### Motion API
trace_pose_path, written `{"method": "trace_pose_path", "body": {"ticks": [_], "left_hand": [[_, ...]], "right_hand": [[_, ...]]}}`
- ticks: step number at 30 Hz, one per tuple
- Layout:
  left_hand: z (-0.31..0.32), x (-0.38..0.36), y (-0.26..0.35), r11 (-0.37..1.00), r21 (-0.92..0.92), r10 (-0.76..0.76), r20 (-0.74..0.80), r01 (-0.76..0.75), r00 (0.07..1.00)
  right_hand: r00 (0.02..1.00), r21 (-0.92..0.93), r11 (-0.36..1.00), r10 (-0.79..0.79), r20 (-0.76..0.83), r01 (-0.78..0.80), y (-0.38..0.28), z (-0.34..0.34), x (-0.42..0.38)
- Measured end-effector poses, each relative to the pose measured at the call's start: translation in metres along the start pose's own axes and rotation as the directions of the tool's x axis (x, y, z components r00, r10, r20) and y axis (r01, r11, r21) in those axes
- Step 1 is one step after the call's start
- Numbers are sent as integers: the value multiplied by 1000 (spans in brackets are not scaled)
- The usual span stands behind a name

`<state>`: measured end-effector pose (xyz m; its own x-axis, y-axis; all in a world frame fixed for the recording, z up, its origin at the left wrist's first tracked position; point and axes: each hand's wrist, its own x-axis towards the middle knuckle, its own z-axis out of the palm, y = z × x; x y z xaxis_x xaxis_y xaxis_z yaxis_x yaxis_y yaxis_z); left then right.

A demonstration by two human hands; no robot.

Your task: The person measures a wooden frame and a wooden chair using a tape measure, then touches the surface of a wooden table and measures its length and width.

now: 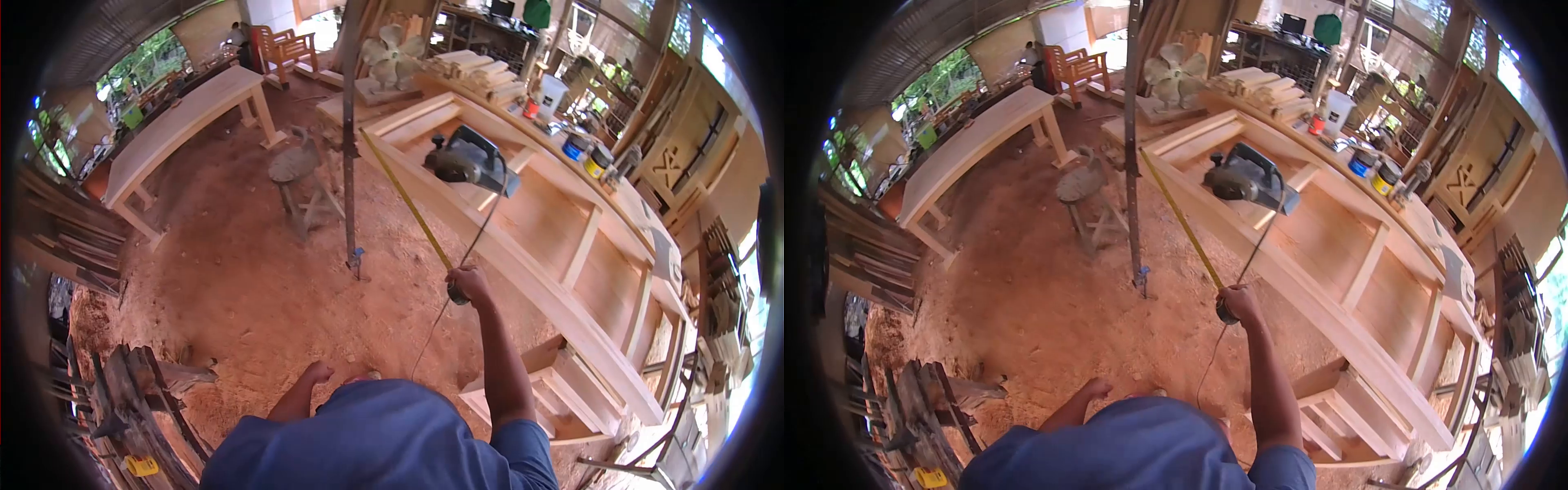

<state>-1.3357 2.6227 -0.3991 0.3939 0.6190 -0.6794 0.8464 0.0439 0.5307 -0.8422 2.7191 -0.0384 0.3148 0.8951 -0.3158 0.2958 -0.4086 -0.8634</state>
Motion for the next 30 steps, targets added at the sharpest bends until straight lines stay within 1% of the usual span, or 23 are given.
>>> {"method": "trace_pose_path", "body": {"ticks": [2,3,6,9,10,12,13,15,16,17,18,19,20,21,22,23,24,25,26,27,28,29,30], "left_hand": [[-11,-35,4,979,6,-204,17,204,979],[-15,-50,7,953,11,-303,31,302,953],[-12,-60,-13,940,141,-312,0,309,950],[-12,-75,-3,937,-59,-344,42,346,938],[-12,-77,4,941,-67,-331,19,332,943],[-21,-73,34,961,-33,-274,0,274,962],[-23,-62,40,966,-84,-245,15,245,969],[-19,-27,37,969,-160,-180,61,188,982],[-19,-17,45,947,-267,-173,45,179,984],[-17,-7,56,911,-373,-174,35,174,984],[-15,2,70,859,-481,-186,25,174,982],[-13,11,86,887,-436,-156,29,153,987],[-13,22,102,906,-403,-130,24,129,991],[-7,29,116,917,-386,-110,8,105,994],[-4,30,138,942,-327,-81,1,77,997],[-2,30,156,960,-276,-56,-11,51,998],[3,24,174,972,-233,-36,-28,29,999],[8,13,188,978,-97,183,-42,-186,982],[15,4,201,918,37,396,-26,-395,918],[34,5,217,914,17,406,-18,-406,914],[52,6,233,909,-3,417,-9,-417,909],[75,7,246,961,-165,223,-6,-221,975],[99,4,256,949,-316,15,28,-5,999]], "right_hand": [[999,-69,998,-8,-37,5,-4,3,7],[997,-168,986,-11,-72,-1,3,4,14],[977,-288,953,-139,-163,88,-3,-11,-21],[980,-294,954,-5,-201,-55,-18,-30,-76],[974,-339,938,-5,-226,-74,-18,-36,-91],[945,-403,900,29,-326,-166,-7,-54,-127],[932,-455,880,-39,-361,-139,8,-66,-143],[882,-520,816,-27,-470,-253,26,-95,-176],[846,-468,824,26,-532,-319,34,-114,-192],[803,-509,774,-2,-596,-377,38,-134,-212],[749,-569,738,-134,-649,-362,56,-158,-230],[722,-535,760,-128,-679,-368,83,-189,-247],[693,-484,741,-34,-721,-467,85,-217,-271],[620,-417,763,-27,-784,-494,104,-242,-294],[584,-426,763,-78,-808,-487,142,-277,-312],[536,-363,791,-52,-842,-493,168,-310,-336],[485,-354,744,-46,-873,-566,177,-335,-362],[433,-335,731,-60,-899,-594,210,-368,-384],[380,-313,719,-74,-922,-621,244,-401,-406],[356,-273,682,-19,-934,-678,258,-431,-431],[315,-271,642,-49,-948,-717,271,-455,-450],[273,-242,629,-49,-961,-739,296,-483,-471],[235,-212,618,-45,-971,-757,320,-511,-490]]}}
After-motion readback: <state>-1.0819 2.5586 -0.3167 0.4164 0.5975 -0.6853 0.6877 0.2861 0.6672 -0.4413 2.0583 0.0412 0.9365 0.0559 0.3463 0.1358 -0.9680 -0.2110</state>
